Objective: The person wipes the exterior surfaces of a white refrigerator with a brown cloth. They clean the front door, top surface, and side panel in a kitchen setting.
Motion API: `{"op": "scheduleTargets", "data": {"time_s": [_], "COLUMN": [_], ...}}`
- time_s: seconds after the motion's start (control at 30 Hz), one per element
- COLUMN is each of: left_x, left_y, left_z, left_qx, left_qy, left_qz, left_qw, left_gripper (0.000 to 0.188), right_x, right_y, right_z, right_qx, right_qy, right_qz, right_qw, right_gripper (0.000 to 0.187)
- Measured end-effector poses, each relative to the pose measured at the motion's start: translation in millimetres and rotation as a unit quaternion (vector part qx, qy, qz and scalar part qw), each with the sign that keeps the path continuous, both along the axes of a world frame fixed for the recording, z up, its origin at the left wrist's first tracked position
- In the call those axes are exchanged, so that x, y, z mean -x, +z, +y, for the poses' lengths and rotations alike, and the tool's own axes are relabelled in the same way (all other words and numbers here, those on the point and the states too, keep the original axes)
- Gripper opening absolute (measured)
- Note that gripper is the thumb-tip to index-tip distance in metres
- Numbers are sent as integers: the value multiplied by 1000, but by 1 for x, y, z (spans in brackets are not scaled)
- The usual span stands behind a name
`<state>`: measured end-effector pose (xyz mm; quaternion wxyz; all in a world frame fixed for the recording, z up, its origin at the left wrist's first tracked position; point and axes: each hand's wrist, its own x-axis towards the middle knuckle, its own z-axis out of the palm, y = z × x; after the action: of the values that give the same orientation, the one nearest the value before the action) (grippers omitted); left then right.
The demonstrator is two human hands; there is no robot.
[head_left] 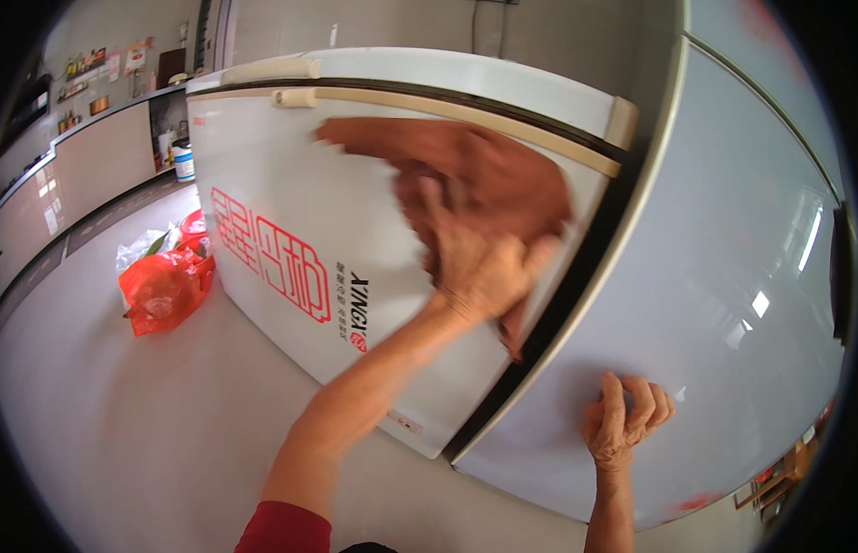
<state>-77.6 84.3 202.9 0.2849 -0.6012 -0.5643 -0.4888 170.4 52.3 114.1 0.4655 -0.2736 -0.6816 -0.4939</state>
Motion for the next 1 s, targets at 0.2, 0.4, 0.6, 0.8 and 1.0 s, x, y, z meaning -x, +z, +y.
{"op": "scheduleTargets", "data": {"time_s": [0.2,0.4,0.6,0.8,1.0], "left_x": [-1,79,125,130,65], "left_y": [-36,-37,-107,-305,-307], "left_z": [-14,-23,-7,13,-2], "left_qx": [-26,37,26,35,46], "left_qy": [-74,-131,198,100,77], "left_qz": [122,-112,-205,-445,-448], "left_qw": [989,984,958,889,890], "left_gripper": [33,28,18,44,49], "right_x": [6,-2,-5,2,4], "right_y": [-1,-5,-5,-4,-2], "right_z": [-1,-5,-8,-3,-1], "right_qx": [-1,16,22,16,2], "right_qy": [9,-16,-27,-5,1], "right_qz": [-4,-27,-41,-31,-28], "right_qw": [1000,999,999,999,1000], "right_gripper": [27,34,35,28,22]}}
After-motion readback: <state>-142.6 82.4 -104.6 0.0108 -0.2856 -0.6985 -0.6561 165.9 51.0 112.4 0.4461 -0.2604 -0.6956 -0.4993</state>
